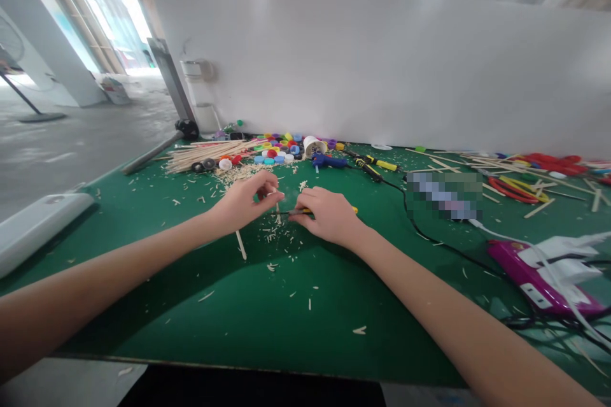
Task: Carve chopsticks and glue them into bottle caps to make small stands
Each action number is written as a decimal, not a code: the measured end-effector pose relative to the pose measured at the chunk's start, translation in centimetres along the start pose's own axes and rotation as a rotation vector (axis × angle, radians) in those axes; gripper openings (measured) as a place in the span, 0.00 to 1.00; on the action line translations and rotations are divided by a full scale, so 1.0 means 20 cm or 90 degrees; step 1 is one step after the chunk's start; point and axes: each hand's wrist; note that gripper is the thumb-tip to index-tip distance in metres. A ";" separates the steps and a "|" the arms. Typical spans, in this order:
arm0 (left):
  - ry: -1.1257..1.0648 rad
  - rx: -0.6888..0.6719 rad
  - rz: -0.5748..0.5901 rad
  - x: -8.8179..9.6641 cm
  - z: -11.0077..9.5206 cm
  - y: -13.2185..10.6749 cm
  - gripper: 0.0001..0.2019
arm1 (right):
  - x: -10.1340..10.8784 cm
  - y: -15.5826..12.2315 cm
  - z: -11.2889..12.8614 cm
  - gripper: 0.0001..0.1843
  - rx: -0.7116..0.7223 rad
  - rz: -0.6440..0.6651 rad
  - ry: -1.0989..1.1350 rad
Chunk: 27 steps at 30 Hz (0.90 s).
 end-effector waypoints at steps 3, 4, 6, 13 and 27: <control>0.003 -0.023 0.020 0.00 -0.01 0.00 0.07 | 0.00 0.01 -0.02 0.14 0.006 0.027 0.031; 0.007 -0.033 0.031 0.00 -0.02 0.00 0.06 | 0.00 0.02 -0.02 0.15 0.009 0.034 0.039; 0.023 -0.050 0.049 0.00 -0.03 -0.01 0.06 | 0.01 0.02 -0.02 0.16 0.016 0.040 0.049; 0.205 -0.192 0.110 -0.03 -0.06 -0.03 0.12 | 0.02 0.00 0.00 0.12 0.032 0.074 0.002; 0.177 0.029 -0.025 0.01 -0.01 0.01 0.08 | 0.01 -0.01 0.00 0.12 0.002 0.008 -0.013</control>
Point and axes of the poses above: each hand's wrist, its own y-axis towards the middle knuckle, its own x-axis out of the back of the hand, z = x × y, and after that the axes turned 15 degrees about -y, right-handed
